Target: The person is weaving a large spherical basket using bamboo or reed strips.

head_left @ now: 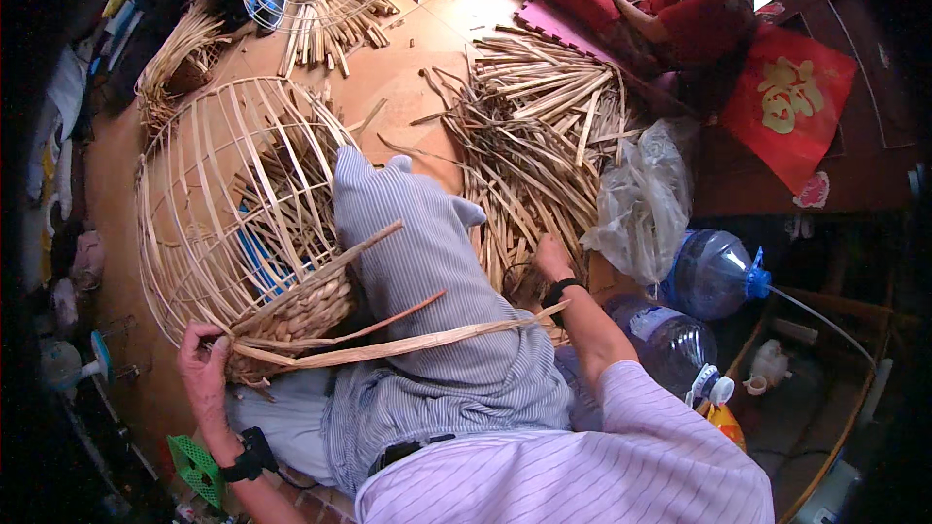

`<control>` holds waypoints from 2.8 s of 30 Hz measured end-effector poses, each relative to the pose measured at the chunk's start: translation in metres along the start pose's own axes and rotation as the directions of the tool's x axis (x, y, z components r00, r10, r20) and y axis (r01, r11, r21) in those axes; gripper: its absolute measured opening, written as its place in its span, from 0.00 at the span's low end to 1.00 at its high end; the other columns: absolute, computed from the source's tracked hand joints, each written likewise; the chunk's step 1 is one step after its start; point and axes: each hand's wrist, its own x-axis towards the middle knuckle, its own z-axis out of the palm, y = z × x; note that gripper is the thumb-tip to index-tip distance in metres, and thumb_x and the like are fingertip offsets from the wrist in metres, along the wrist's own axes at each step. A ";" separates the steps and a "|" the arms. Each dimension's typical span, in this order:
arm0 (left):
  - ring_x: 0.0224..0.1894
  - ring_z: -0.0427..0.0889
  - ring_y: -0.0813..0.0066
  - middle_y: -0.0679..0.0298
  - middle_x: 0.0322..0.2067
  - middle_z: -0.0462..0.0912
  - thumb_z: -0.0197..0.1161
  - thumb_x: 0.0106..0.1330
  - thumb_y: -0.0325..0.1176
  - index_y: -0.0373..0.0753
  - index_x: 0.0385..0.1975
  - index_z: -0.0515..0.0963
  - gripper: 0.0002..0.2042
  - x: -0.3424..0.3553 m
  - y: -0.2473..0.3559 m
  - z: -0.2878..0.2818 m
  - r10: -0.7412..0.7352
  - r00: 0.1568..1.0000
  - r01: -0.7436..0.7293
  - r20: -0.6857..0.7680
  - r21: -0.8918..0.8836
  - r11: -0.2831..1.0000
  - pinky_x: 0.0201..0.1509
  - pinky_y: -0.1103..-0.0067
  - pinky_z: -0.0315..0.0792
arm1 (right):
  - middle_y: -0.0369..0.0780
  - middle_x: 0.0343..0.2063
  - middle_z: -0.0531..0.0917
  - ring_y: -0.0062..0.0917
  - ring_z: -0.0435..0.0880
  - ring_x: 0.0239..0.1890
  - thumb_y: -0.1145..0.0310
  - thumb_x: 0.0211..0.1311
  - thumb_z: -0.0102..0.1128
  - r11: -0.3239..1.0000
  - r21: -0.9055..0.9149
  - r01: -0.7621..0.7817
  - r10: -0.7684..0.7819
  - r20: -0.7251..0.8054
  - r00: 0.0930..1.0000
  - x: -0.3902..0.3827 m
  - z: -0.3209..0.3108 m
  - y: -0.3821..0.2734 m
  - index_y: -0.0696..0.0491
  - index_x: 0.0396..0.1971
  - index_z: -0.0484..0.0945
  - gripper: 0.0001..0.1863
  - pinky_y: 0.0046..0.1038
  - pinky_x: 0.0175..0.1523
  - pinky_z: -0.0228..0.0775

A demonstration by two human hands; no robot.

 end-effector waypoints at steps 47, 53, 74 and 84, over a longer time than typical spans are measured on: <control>0.41 0.76 0.79 0.68 0.36 0.78 0.69 0.66 0.19 0.35 0.38 0.79 0.07 -0.002 -0.003 0.003 0.033 0.999 -0.033 -0.013 -0.029 0.999 0.51 0.80 0.71 | 0.56 0.51 0.88 0.55 0.88 0.53 0.66 0.67 0.68 0.990 -0.071 -0.120 0.122 0.029 0.992 -0.026 0.016 0.061 0.60 0.46 0.86 0.14 0.52 0.56 0.82; 0.41 0.76 0.78 0.68 0.36 0.78 0.68 0.66 0.20 0.35 0.38 0.79 0.06 0.001 0.004 0.004 0.078 0.997 -0.078 -0.006 0.012 0.997 0.51 0.80 0.70 | 0.58 0.49 0.82 0.61 0.81 0.53 0.71 0.56 0.69 0.992 0.114 0.047 -0.022 -0.217 0.976 -0.020 0.012 0.075 0.60 0.45 0.81 0.17 0.54 0.58 0.75; 0.41 0.77 0.78 0.67 0.35 0.78 0.68 0.64 0.19 0.34 0.38 0.79 0.07 0.000 0.008 0.011 0.076 0.996 -0.076 -0.047 0.006 0.997 0.52 0.79 0.71 | 0.55 0.59 0.75 0.63 0.81 0.55 0.81 0.58 0.65 0.965 -0.126 0.230 -0.260 -0.354 0.898 -0.064 -0.112 0.063 0.56 0.62 0.70 0.29 0.54 0.53 0.79; 0.44 0.83 0.72 0.63 0.38 0.84 0.67 0.65 0.20 0.33 0.39 0.82 0.05 -0.012 0.001 0.016 0.024 0.994 -0.023 -0.103 0.004 1.000 0.56 0.75 0.77 | 0.35 0.27 0.78 0.26 0.77 0.29 0.71 0.71 0.66 0.728 0.683 -0.061 -0.165 0.260 0.952 -0.098 -0.159 -0.045 0.59 0.44 0.81 0.08 0.35 0.37 0.72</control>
